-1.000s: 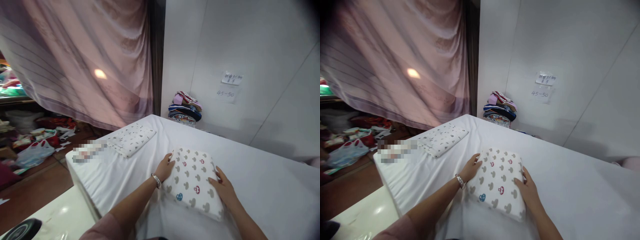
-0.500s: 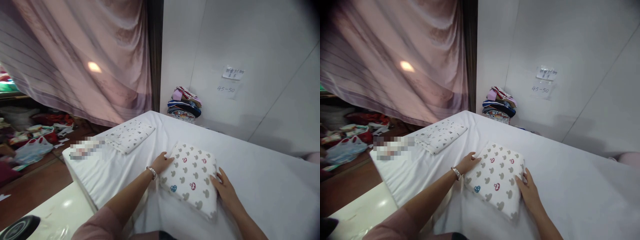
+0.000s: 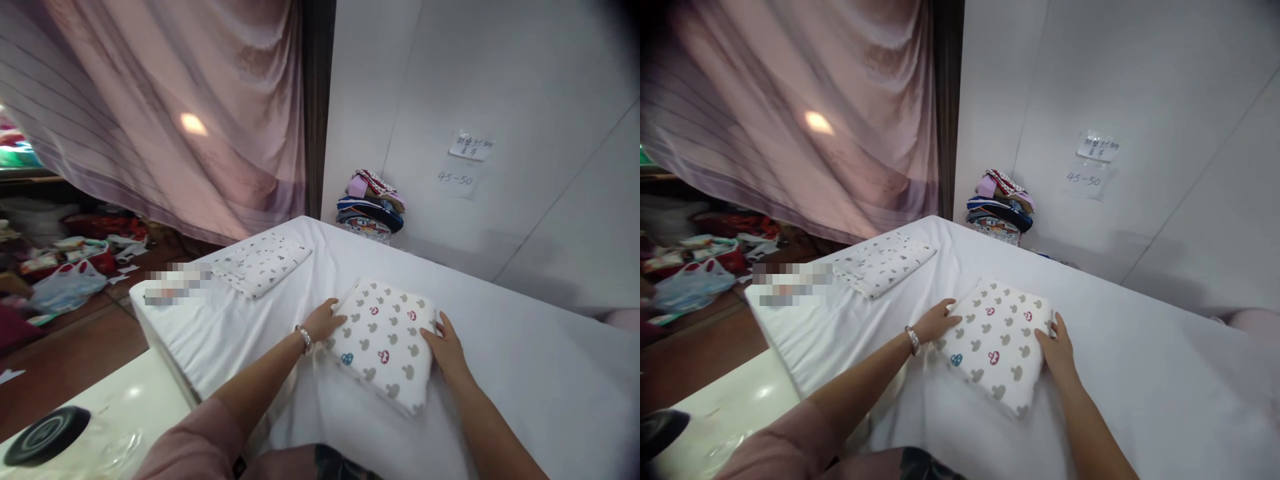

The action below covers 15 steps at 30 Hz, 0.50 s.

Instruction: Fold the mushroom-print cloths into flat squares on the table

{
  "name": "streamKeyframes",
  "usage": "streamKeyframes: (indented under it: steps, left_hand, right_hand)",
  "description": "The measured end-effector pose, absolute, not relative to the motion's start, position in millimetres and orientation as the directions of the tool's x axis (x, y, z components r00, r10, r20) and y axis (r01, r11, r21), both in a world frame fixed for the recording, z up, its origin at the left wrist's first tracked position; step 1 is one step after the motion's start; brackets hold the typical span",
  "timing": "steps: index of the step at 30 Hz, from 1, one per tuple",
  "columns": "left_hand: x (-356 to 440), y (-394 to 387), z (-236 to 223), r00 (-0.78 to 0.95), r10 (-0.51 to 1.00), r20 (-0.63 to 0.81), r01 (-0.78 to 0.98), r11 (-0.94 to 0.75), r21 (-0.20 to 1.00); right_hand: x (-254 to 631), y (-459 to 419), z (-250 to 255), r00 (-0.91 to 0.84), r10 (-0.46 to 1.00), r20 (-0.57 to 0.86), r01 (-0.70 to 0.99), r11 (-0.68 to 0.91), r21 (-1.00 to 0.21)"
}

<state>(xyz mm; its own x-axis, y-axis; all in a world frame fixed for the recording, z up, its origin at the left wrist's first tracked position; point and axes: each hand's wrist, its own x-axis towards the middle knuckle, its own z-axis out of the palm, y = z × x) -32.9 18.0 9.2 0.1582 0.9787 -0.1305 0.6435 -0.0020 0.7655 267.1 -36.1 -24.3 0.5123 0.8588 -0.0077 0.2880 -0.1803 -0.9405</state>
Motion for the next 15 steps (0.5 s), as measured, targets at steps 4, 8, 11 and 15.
streamKeyframes:
  steps: [4, 8, 11, 15]
  left_hand:
    - [-33, 19, 2, 0.133, 0.975, -0.177, 0.649, 0.049, 0.759]
    - [-44, 5, -3, 0.126, 0.979, -0.161, 0.569, 0.061, 0.820]
    - [-56, -9, -3, 0.139, 0.981, -0.135, 0.513, 0.046, 0.857]
    - [-71, -22, 2, 0.113, 0.986, -0.121, 0.509, 0.047, 0.859]
  right_hand:
    - [272, -49, -26, 0.498, 0.867, -0.025, 0.410, -0.261, -0.874]
    - [266, -74, -16, 0.479, 0.866, 0.139, 0.549, -0.172, -0.818]
    - [252, -96, -6, 0.336, 0.892, 0.303, 0.634, 0.024, -0.773]
    - [228, -117, -1, -0.030, 0.905, 0.425, 0.667, 0.335, -0.665]
